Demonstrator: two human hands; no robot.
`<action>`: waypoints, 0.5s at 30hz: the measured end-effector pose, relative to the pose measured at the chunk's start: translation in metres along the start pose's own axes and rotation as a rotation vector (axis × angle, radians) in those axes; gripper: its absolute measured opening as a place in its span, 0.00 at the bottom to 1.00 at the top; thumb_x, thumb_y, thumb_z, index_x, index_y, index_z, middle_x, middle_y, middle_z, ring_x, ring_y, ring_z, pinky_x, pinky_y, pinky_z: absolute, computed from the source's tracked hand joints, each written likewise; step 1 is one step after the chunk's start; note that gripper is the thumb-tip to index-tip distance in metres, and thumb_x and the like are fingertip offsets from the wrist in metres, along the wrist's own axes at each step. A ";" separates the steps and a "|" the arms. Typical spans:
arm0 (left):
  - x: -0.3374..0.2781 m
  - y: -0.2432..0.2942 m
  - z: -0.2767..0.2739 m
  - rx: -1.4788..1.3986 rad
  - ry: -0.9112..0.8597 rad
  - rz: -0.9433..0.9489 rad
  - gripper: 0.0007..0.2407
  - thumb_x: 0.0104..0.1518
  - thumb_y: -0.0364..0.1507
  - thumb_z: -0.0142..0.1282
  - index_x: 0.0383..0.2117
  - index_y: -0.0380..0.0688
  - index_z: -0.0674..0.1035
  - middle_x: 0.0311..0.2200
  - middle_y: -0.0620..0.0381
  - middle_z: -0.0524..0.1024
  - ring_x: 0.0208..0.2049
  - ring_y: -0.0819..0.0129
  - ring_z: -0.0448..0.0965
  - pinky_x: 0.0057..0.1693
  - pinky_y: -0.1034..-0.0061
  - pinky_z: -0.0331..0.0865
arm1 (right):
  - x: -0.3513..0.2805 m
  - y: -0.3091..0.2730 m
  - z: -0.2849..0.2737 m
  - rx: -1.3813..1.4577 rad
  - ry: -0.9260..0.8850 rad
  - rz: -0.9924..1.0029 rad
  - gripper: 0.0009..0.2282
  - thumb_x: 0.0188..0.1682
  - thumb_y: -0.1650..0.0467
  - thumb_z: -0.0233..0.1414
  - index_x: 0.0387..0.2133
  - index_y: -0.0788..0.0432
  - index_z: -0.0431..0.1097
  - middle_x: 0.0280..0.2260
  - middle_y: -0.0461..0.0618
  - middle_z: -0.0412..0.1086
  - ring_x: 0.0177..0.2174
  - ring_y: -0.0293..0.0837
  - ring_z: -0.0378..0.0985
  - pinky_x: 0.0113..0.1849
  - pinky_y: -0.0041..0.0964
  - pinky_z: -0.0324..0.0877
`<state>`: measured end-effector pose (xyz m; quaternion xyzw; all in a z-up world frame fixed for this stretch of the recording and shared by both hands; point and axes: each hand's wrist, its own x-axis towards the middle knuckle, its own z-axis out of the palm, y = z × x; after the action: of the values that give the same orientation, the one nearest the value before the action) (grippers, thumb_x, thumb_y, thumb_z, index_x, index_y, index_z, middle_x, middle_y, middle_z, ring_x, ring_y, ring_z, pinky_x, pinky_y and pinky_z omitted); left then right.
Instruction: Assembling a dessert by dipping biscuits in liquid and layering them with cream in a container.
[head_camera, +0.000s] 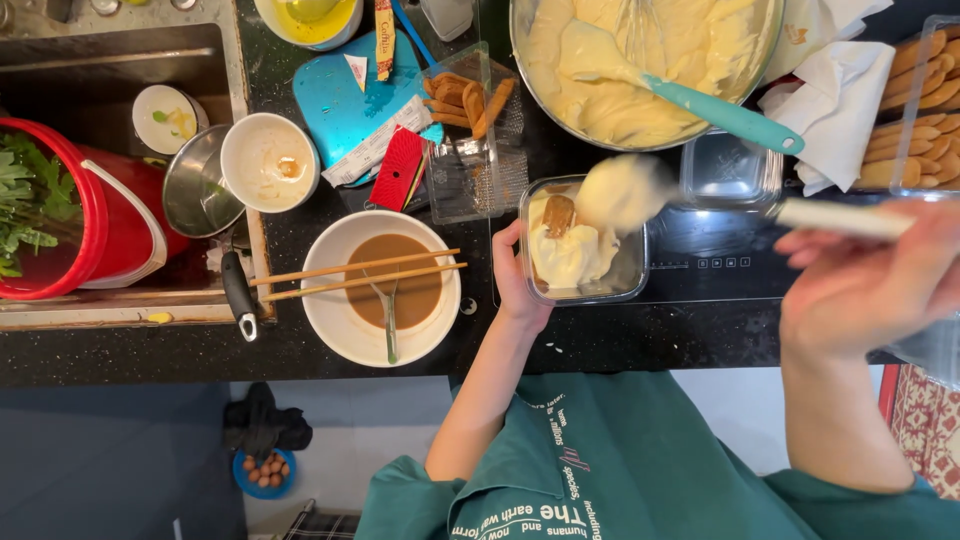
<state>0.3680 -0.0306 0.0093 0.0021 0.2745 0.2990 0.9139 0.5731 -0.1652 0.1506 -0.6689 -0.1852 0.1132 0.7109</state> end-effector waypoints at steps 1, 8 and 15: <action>0.000 -0.005 -0.007 -0.001 -0.001 0.000 0.22 0.63 0.43 0.40 0.51 0.38 0.76 0.53 0.46 0.75 0.48 0.62 0.73 0.57 0.72 0.66 | -0.009 0.002 -0.004 0.000 0.000 -0.001 0.20 0.62 0.52 0.47 0.43 0.57 0.62 0.28 0.51 0.62 0.25 0.46 0.70 0.31 0.34 0.70; -0.010 -0.009 -0.007 -0.015 -0.099 0.026 0.22 0.68 0.41 0.36 0.57 0.36 0.72 0.54 0.45 0.75 0.51 0.60 0.75 0.59 0.70 0.68 | 0.043 0.039 -0.101 -0.110 -0.808 0.348 0.20 0.50 0.63 0.46 0.52 0.63 0.63 0.46 0.64 0.74 0.38 0.59 0.83 0.27 0.43 0.78; -0.014 -0.012 -0.019 0.005 -0.138 0.102 0.22 0.69 0.39 0.35 0.62 0.35 0.67 0.57 0.44 0.73 0.54 0.59 0.74 0.61 0.68 0.67 | -0.049 -0.010 -0.012 -0.136 -0.370 -0.501 0.14 0.66 0.63 0.39 0.43 0.64 0.49 0.24 0.67 0.63 0.22 0.58 0.74 0.26 0.42 0.74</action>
<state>0.3555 -0.0515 -0.0016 0.0388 0.2111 0.3438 0.9142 0.5334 -0.1971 0.1547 -0.6167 -0.4773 0.0417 0.6246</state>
